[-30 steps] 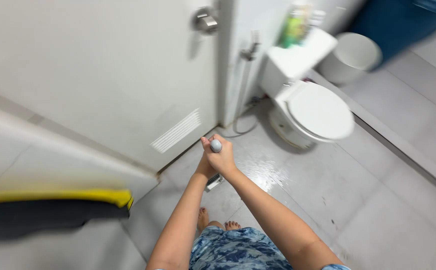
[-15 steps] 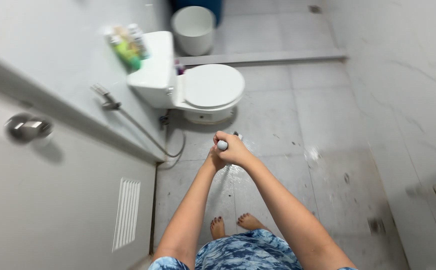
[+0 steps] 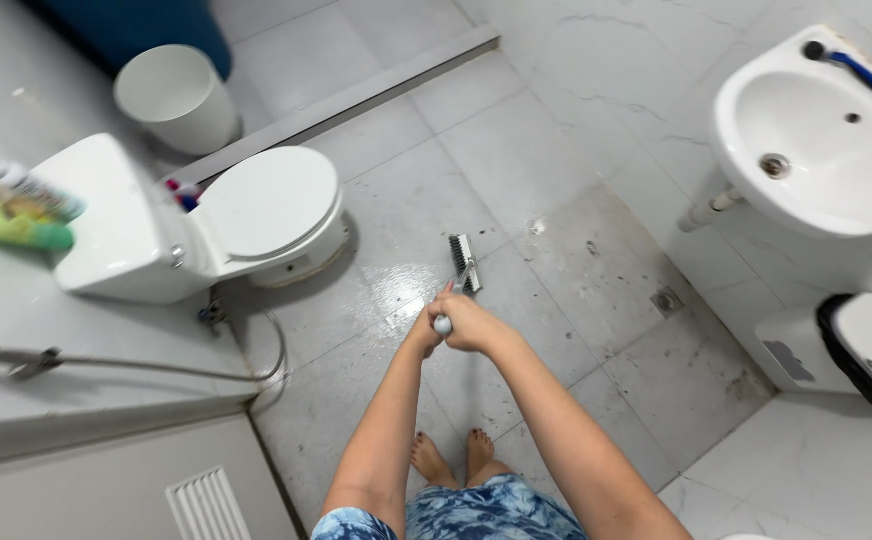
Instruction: The person sweeps the bathroom floor with a long-handled brush, then sprays water from a handheld bidet sprayer while scrubbing the floor. The person moves around the toilet, sink, and urinal to clean different areas.
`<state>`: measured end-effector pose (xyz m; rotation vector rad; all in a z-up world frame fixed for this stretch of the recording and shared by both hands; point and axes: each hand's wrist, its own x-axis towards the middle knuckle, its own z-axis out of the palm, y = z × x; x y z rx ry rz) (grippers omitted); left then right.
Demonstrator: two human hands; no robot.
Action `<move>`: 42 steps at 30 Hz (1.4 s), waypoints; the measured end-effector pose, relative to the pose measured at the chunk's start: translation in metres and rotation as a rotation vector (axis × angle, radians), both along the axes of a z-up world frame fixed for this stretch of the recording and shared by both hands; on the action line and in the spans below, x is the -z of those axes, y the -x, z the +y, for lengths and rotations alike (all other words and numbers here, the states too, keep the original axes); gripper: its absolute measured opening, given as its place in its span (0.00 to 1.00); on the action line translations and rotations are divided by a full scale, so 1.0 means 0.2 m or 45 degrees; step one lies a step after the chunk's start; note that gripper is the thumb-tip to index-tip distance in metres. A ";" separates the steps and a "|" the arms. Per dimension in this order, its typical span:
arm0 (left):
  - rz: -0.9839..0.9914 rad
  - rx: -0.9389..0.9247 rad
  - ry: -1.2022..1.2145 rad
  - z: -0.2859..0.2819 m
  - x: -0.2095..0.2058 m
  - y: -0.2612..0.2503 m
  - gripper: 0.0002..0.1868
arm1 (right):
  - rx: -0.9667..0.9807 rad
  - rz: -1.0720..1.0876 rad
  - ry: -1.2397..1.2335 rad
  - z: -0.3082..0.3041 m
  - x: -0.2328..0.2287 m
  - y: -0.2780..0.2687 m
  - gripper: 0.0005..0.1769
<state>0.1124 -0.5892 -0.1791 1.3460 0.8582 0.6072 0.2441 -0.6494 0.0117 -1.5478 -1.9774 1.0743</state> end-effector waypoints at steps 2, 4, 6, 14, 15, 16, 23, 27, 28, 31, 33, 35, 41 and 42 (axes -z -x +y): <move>0.063 0.091 0.213 -0.04 0.07 -0.07 0.37 | 0.067 0.017 0.011 -0.06 0.10 -0.09 0.16; 0.075 0.063 0.546 -0.06 0.10 -0.18 0.28 | 0.153 0.029 0.054 -0.13 0.20 -0.19 0.16; 0.041 -0.087 0.998 -0.07 0.08 -0.26 0.21 | 0.263 0.037 0.124 -0.20 0.27 -0.28 0.14; 0.091 -0.169 1.099 -0.16 0.15 -0.58 0.11 | 0.625 -0.042 -0.024 -0.36 0.42 -0.44 0.23; 0.103 -0.164 1.069 -0.17 0.17 -0.60 0.09 | 0.676 -0.088 -0.038 -0.39 0.43 -0.44 0.25; 0.147 -0.193 1.072 -0.19 0.18 -0.63 0.09 | 0.670 -0.097 0.044 -0.41 0.45 -0.45 0.25; 0.314 -0.218 1.010 -0.32 0.18 -0.77 0.06 | 1.045 0.607 0.508 -0.62 0.51 -0.51 0.28; 0.298 -0.218 1.011 -0.39 0.17 -0.86 0.05 | 1.276 1.146 0.444 -0.71 0.54 -0.47 0.29; 0.309 -0.205 1.015 -0.40 0.17 -0.87 0.05 | 1.302 1.158 0.440 -0.73 0.55 -0.45 0.30; 0.324 -0.175 1.006 -0.42 0.18 -0.87 0.05 | 1.364 1.241 0.394 -0.79 0.58 -0.44 0.31; 0.316 -0.163 0.996 -0.44 0.20 -0.86 0.06 | 1.400 1.349 0.331 -0.82 0.58 -0.42 0.31; 0.299 -0.089 0.963 -0.42 0.21 -0.86 0.06 | 1.597 1.659 0.430 -0.86 0.56 -0.44 0.25; 0.295 -0.015 0.893 -0.43 0.22 -0.87 0.08 | 1.589 1.843 0.630 -0.79 0.64 -0.49 0.13; 0.313 -0.016 0.866 -0.44 0.22 -0.87 0.08 | 1.594 1.810 0.646 -0.77 0.69 -0.49 0.08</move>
